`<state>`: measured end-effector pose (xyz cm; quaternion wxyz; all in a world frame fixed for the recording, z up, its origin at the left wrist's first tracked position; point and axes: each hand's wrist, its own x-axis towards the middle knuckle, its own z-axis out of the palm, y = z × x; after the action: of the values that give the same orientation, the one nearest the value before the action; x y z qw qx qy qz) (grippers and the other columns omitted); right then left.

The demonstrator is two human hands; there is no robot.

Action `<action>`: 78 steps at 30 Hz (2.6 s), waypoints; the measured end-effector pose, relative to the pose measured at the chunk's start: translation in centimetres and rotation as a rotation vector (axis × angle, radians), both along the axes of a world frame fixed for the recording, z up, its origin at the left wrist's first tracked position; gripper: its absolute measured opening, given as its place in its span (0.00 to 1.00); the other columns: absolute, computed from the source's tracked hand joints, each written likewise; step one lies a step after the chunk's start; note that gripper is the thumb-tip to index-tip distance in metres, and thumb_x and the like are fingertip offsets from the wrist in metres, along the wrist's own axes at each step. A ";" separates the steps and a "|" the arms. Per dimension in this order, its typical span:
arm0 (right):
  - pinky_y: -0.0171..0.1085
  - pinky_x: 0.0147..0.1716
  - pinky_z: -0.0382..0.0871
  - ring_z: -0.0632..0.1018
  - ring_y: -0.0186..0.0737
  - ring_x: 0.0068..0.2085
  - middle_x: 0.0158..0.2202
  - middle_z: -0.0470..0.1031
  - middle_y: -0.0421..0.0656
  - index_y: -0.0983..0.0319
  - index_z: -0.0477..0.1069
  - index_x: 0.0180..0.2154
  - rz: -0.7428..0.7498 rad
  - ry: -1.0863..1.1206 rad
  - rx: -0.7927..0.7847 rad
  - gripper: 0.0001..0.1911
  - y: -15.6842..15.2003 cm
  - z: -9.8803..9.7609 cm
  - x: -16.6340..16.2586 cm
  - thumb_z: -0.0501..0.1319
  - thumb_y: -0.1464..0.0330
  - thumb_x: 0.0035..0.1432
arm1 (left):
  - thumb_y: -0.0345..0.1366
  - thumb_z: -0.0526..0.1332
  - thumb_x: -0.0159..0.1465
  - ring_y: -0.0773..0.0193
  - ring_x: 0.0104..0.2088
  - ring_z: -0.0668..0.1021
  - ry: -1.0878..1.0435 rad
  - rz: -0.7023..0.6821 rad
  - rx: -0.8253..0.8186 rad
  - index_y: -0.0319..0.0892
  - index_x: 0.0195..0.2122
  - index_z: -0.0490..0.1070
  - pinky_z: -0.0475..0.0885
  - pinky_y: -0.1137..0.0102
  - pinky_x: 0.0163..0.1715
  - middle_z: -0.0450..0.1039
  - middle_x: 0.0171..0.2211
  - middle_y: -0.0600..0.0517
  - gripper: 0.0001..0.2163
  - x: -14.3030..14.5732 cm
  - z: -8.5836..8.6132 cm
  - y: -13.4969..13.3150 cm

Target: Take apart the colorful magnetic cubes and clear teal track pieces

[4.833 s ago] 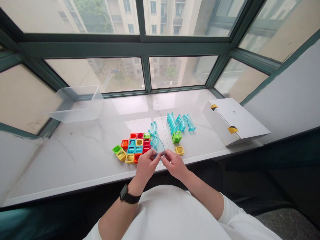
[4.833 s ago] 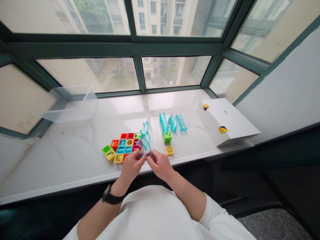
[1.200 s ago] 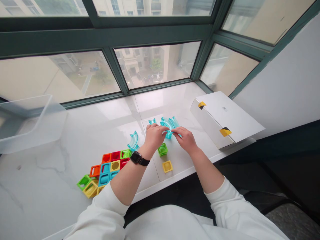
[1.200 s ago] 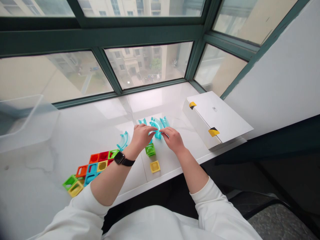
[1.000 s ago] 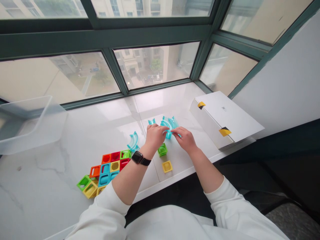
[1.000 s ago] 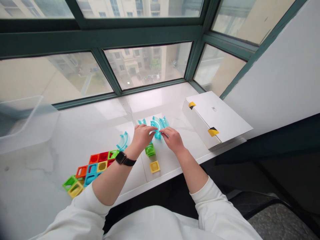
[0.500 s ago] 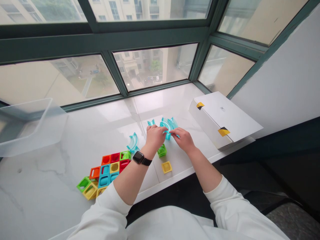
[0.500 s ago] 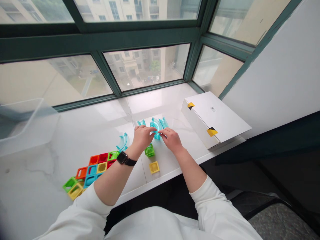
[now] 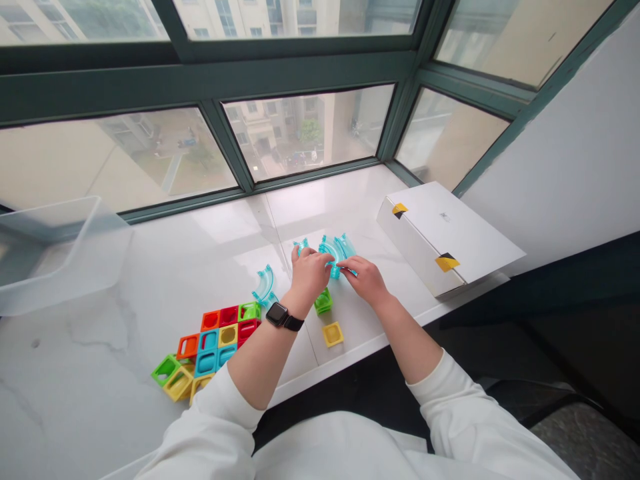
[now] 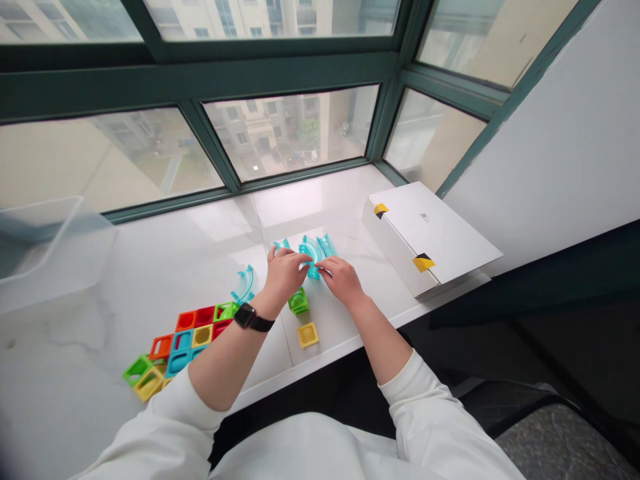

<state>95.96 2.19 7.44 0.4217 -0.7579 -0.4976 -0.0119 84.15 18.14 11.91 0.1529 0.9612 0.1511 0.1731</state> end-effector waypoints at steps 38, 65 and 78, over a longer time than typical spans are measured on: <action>0.41 0.48 0.77 0.83 0.44 0.46 0.45 0.83 0.44 0.53 0.82 0.51 0.020 -0.004 -0.012 0.18 -0.2 -0.5 0.2 0.60 0.75 0.68 | 0.30 0.61 0.69 0.46 0.55 0.77 0.110 0.011 0.040 0.50 0.48 0.80 0.47 0.36 0.71 0.85 0.45 0.48 0.12 0.0 0.6 -0.6; 0.44 0.48 0.79 0.83 0.44 0.41 0.44 0.83 0.44 0.55 0.76 0.58 -0.144 0.048 0.044 0.19 -4.0 2.6 -2.8 0.59 0.70 0.69 | 0.43 0.55 0.72 0.45 0.53 0.79 -0.009 0.287 -0.002 0.45 0.57 0.75 0.72 0.51 0.57 0.81 0.52 0.44 0.17 -17.7 1.4 5.1; 0.41 0.46 0.79 0.83 0.41 0.41 0.44 0.83 0.43 0.53 0.78 0.54 0.245 0.192 0.019 0.14 -1.8 7.4 -15.9 0.59 0.68 0.71 | 0.48 0.56 0.73 0.39 0.72 0.65 0.070 0.397 0.028 0.49 0.66 0.72 0.58 0.40 0.71 0.64 0.72 0.42 0.23 -27.8 -4.7 1.4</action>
<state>80.07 0.39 14.85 0.4728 -0.6851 -0.5436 0.1075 56.37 19.54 7.20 0.0973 0.9200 0.3404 0.1683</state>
